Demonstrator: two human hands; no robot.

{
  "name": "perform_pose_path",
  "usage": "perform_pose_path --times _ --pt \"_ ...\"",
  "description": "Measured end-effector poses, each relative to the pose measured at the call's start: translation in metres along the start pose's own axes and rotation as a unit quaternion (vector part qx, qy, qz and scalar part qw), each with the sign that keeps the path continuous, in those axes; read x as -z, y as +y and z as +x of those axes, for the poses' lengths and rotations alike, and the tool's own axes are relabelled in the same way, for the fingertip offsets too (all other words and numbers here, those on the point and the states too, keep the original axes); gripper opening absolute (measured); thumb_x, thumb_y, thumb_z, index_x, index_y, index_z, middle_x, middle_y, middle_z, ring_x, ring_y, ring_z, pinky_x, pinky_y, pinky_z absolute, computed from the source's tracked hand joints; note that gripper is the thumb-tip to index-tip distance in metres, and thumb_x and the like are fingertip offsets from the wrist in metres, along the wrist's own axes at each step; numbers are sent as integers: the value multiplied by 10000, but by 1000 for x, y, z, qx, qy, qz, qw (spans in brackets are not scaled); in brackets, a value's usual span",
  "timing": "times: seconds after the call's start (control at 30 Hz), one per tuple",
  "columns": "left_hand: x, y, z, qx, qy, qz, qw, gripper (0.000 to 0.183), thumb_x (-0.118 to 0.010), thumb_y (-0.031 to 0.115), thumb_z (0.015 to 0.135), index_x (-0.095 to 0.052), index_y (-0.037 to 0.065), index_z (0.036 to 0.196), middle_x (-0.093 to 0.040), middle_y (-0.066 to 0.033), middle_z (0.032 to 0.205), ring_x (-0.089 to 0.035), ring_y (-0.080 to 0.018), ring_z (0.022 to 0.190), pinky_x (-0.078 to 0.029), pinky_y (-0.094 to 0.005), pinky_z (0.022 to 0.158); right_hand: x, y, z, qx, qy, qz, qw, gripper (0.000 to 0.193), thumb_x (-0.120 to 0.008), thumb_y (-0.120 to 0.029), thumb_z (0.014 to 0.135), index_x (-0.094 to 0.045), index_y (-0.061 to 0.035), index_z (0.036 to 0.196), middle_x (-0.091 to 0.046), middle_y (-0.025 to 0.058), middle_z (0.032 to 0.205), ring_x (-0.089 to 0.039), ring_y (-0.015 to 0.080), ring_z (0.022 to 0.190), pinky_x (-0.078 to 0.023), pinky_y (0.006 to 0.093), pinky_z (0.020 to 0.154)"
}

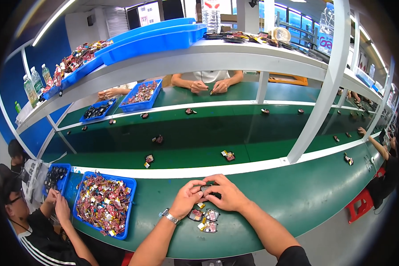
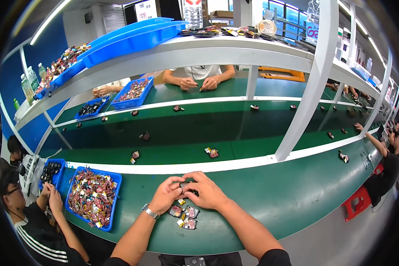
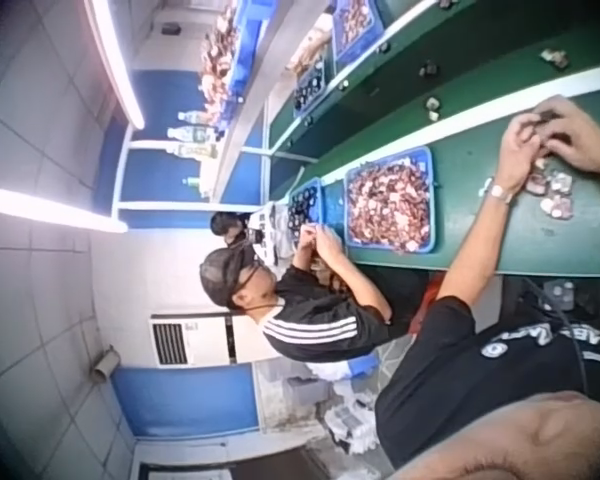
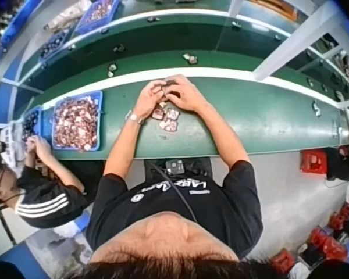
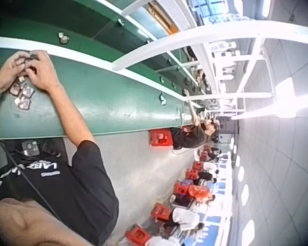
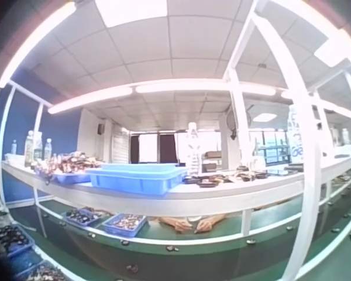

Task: Assembling or sorting small colorful trinkets and keychain parts on a factory assembly line.

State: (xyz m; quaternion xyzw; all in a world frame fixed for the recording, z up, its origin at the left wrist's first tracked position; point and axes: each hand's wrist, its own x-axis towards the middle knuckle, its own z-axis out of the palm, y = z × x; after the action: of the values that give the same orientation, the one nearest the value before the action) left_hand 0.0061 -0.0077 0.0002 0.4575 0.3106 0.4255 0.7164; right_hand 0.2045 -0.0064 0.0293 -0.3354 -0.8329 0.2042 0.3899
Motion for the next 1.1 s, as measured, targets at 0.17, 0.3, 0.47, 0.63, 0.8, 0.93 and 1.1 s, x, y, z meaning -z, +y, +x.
perform_pose_path --times 0.17,0.3,0.47,0.63,0.8,0.93,1.1 --pt "-2 2 0 -3 1 -5 1000 315 -472 -23 961 -445 21 1272 -602 -139 1186 -609 -211 1109 -533 -370 958 -10 2 -4 -42 49 7 998 109 -705 -104 786 -706 -69 889 -608 69 1153 -548 264 1117 -496 367 888" --pt "2 0 0 -4 -2 -10 1000 300 -469 5 974 -453 24 1272 -605 -136 1181 -615 -210 1097 -531 -377 960 -17 -1 -4 -51 77 9 996 132 -711 -106 787 -716 -79 916 -619 62 1149 -562 260 1095 -505 356 867" --pt "5 -1 -1 4 -3 -25 1000 290 -466 18 979 -458 20 1270 -612 -140 1176 -617 -214 1098 -527 -384 964 -18 -3 -5 -80 68 33 994 143 -734 -109 789 -741 -84 930 -627 77 1165 -576 253 1085 -521 346 861" --pt "4 -4 1 7 0 -42 999 288 -476 19 977 -460 18 1264 -623 -144 1160 -618 -220 1098 -525 -388 966 -21 1 -8 -85 79 22 993 151 -732 -107 791 -740 -83 940 -631 71 1164 -580 255 1081 -515 357 879" --pt "6 -5 0 -25 -6 -40 999 292 -492 27 974 -455 12 1264 -625 -145 1162 -610 -223 1111 -508 -403 991 -20 -6 -2 -58 87 40 994 153 -725 -107 798 -738 -89 949 -631 68 1177 -573 262 1099 -509 362 894" --pt "7 -5 1 -22 -4 -52 998 284 -496 35 976 -463 11 1258 -624 -144 1165 -609 -222 1111 -503 -404 993 -19 -8 -2 -62 85 34 994 145 -718 -99 803 -738 -87 946 -630 66 1186 -569 265 1109 -506 365 902" --pt "8 -2 0 3 -5 -81 997 251 -518 63 980 -499 15 1225 -625 -132 1162 -613 -212 1096 -522 -382 953 -23 -2 -6 -76 85 36 993 155 -712 -103 810 -737 -86 963 -631 67 1186 -562 262 1131 -500 368 918"
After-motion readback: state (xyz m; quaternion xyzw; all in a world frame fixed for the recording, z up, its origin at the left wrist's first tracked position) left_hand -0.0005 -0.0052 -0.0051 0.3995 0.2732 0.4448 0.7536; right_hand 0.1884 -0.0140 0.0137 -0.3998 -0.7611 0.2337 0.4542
